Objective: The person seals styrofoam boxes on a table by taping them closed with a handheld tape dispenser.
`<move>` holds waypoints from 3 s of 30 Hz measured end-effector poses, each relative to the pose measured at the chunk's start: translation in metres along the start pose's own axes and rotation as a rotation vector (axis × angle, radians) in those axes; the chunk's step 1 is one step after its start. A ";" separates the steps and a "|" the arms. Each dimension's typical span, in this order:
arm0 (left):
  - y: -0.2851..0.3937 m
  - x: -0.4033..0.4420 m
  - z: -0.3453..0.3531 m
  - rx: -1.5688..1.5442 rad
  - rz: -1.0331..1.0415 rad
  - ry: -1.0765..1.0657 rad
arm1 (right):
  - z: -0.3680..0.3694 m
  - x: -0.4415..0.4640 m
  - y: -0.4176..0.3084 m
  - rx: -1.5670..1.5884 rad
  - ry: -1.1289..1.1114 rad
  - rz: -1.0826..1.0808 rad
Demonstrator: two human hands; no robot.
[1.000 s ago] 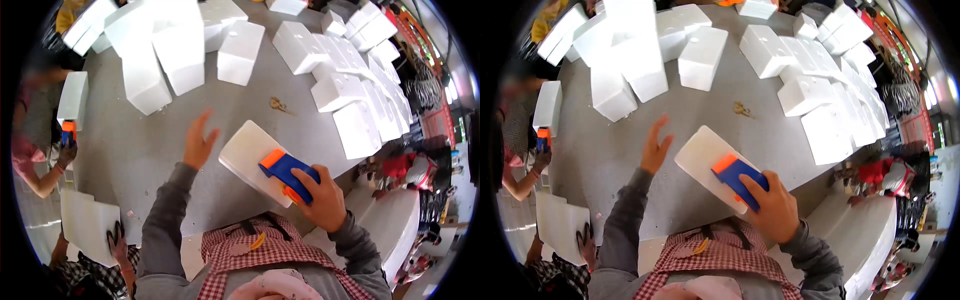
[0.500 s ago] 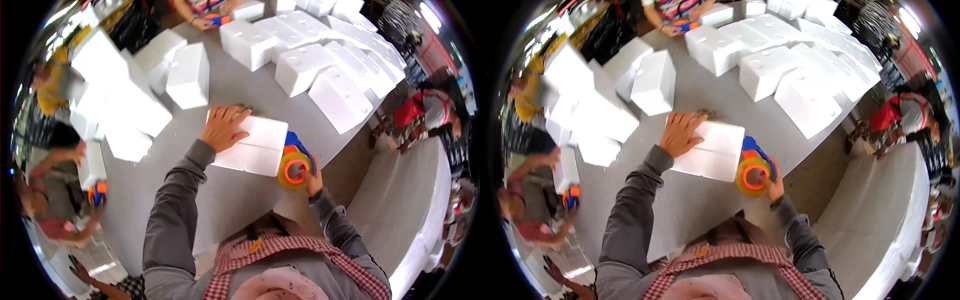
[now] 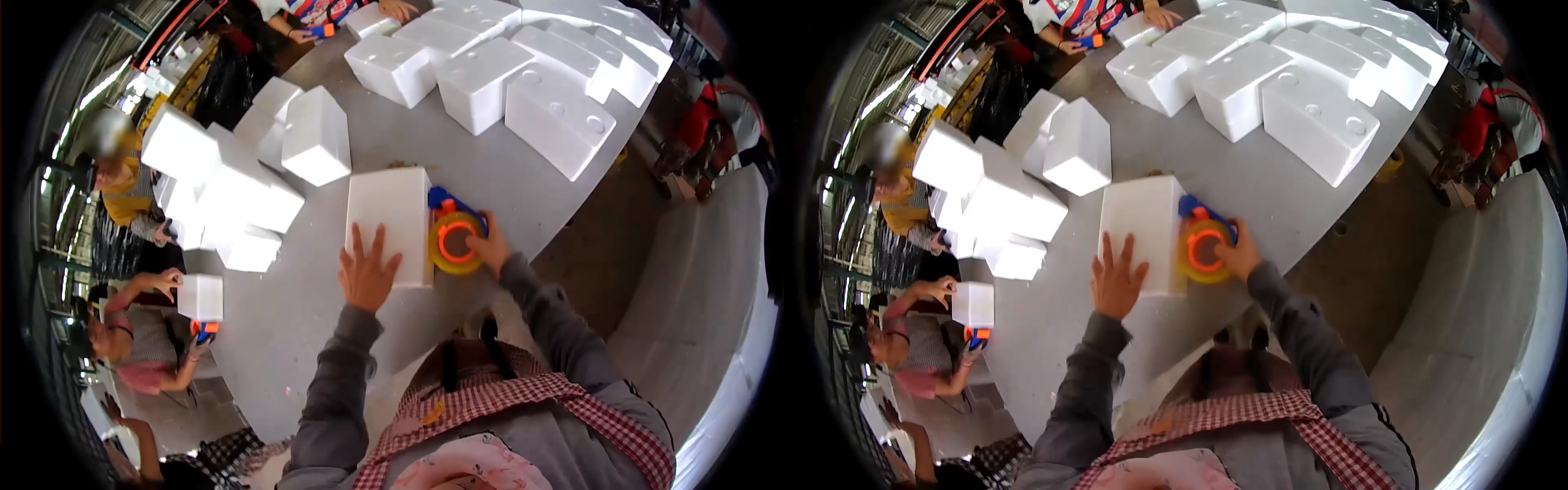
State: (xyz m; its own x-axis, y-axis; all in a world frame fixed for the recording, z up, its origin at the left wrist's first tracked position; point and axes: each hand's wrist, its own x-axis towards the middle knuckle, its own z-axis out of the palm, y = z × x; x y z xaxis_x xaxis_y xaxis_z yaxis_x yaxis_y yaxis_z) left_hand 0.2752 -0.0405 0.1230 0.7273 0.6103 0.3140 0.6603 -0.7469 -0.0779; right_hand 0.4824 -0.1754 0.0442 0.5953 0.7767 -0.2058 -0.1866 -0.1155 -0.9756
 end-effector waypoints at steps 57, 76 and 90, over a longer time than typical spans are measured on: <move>-0.147 0.062 0.144 -1.567 -0.487 -0.223 | 0.110 -0.040 -0.182 -1.277 -0.229 -0.564; -0.094 0.001 0.090 -1.694 -0.495 0.248 | -0.039 -0.125 -0.009 -0.709 -0.044 -0.523; -0.020 0.210 0.032 -0.265 -0.148 -0.291 | 0.001 -0.053 0.029 0.396 0.221 -0.099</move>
State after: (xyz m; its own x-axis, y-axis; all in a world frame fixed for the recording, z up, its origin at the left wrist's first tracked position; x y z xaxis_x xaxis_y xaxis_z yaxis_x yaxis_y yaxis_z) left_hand 0.4213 0.1113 0.1599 0.6758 0.7368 0.0205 0.7182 -0.6645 0.2065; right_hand 0.4450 -0.2189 0.0267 0.7697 0.6163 -0.1664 -0.3790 0.2314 -0.8960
